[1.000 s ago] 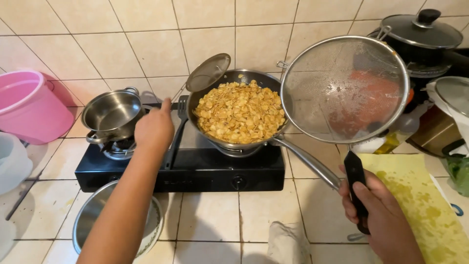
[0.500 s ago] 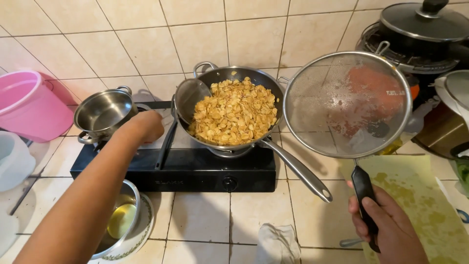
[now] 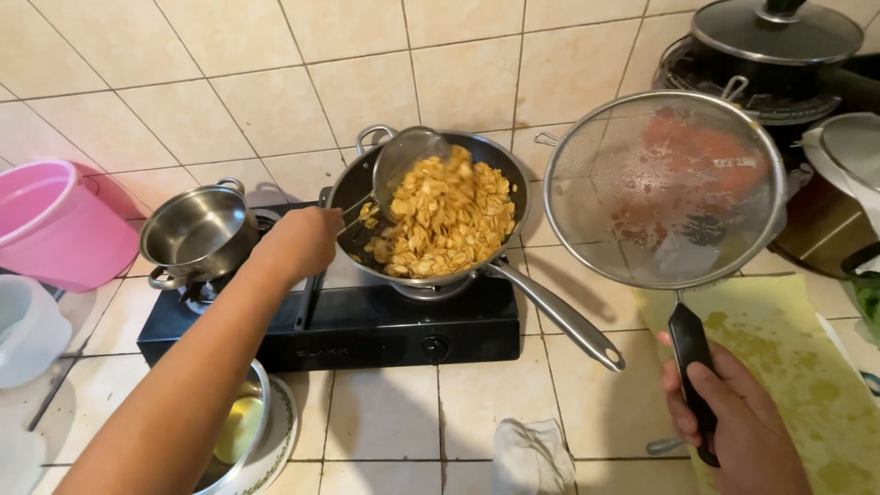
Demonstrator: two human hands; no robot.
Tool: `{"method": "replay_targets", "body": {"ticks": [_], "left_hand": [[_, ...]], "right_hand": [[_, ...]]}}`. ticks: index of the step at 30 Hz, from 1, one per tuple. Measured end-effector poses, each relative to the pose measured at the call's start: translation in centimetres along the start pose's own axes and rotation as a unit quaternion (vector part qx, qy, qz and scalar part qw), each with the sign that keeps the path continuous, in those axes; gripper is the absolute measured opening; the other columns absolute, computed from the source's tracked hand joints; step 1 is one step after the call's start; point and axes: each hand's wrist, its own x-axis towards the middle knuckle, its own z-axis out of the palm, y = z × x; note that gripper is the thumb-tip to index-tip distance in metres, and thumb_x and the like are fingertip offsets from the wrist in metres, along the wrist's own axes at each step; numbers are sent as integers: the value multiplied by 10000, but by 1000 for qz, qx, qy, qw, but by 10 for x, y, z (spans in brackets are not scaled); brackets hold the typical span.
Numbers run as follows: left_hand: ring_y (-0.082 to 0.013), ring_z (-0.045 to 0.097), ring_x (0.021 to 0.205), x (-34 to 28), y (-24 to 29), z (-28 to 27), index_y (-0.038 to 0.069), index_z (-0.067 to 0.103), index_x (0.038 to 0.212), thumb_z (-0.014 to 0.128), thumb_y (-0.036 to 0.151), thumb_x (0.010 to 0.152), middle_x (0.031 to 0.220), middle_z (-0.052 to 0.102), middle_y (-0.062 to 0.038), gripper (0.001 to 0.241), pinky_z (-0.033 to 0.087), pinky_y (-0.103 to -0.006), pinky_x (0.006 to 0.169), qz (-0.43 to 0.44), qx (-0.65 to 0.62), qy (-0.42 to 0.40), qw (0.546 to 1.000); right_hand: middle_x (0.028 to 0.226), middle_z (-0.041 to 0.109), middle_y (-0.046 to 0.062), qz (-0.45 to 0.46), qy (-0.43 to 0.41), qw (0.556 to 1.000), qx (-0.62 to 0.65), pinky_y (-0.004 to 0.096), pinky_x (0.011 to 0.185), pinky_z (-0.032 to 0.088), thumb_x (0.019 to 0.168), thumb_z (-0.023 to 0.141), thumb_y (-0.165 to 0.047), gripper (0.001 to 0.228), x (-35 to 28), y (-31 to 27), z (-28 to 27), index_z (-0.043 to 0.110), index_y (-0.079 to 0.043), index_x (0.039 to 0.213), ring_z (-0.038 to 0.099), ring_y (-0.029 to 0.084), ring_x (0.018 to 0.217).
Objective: The person uses a mesh strainer to scoop fried garlic slices out of a pot of oil, shaking the strainer to drain the excess oil before transferring the garlic into a separate metal container.
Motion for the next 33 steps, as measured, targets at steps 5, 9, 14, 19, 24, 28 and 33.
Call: {"method": "replay_targets", "body": {"ticks": [5,9,14,19,24,28,33], "left_hand": [[-420,731,989,-70,27,-21,314,311,1692,458,-81,875,1134,728,-187,919,611,-522,747,-19,68,30,997],[-413,764,913,-110,32,-41,317,223,1728,478,-133,842,1053,764,-137,1026,609,-541,705,0,136,27,990],[-453,768,856,-132,28,-47,340,220,1729,479,-73,864,1005,774,-163,992,598,-559,695,4,137,41,990],[-408,786,925,-122,34,-23,339,228,1716,446,-136,857,1090,770,-189,1006,653,-566,772,27,113,-30,993],[-331,772,829,-56,-2,24,268,171,1746,544,-123,850,960,762,-46,1046,608,-459,623,24,193,38,980],[-383,775,912,-37,-18,22,305,187,1739,481,-81,907,1077,770,-105,963,624,-490,712,-2,170,49,984],[-419,765,963,-82,17,-20,408,212,1717,427,-18,947,1076,758,-210,906,628,-523,795,-40,72,15,997]], "right_hand": [[975,536,176,1,-2,1000,12,363,514,210,1112,406,-91,477,-2,4,4,583,41,1536,337,249,603],[966,535,186,-6,-7,1000,23,346,508,217,1098,416,-67,479,0,13,3,581,49,1532,341,244,599],[960,529,181,-11,3,999,30,331,508,210,1096,422,-69,472,-4,15,7,588,53,1521,348,238,608],[944,530,191,-29,-3,999,30,343,487,215,1093,420,-66,475,-6,23,3,582,51,1524,352,242,590],[936,548,179,-29,-2,999,34,333,467,205,1080,436,-84,479,-9,27,5,593,35,1517,360,230,566],[924,538,182,-6,7,1000,30,352,480,202,1093,417,-84,476,-17,17,14,592,32,1521,337,236,559],[925,554,187,-11,12,999,39,329,474,211,1072,451,-81,460,-18,26,9,613,50,1482,359,229,572]]}}
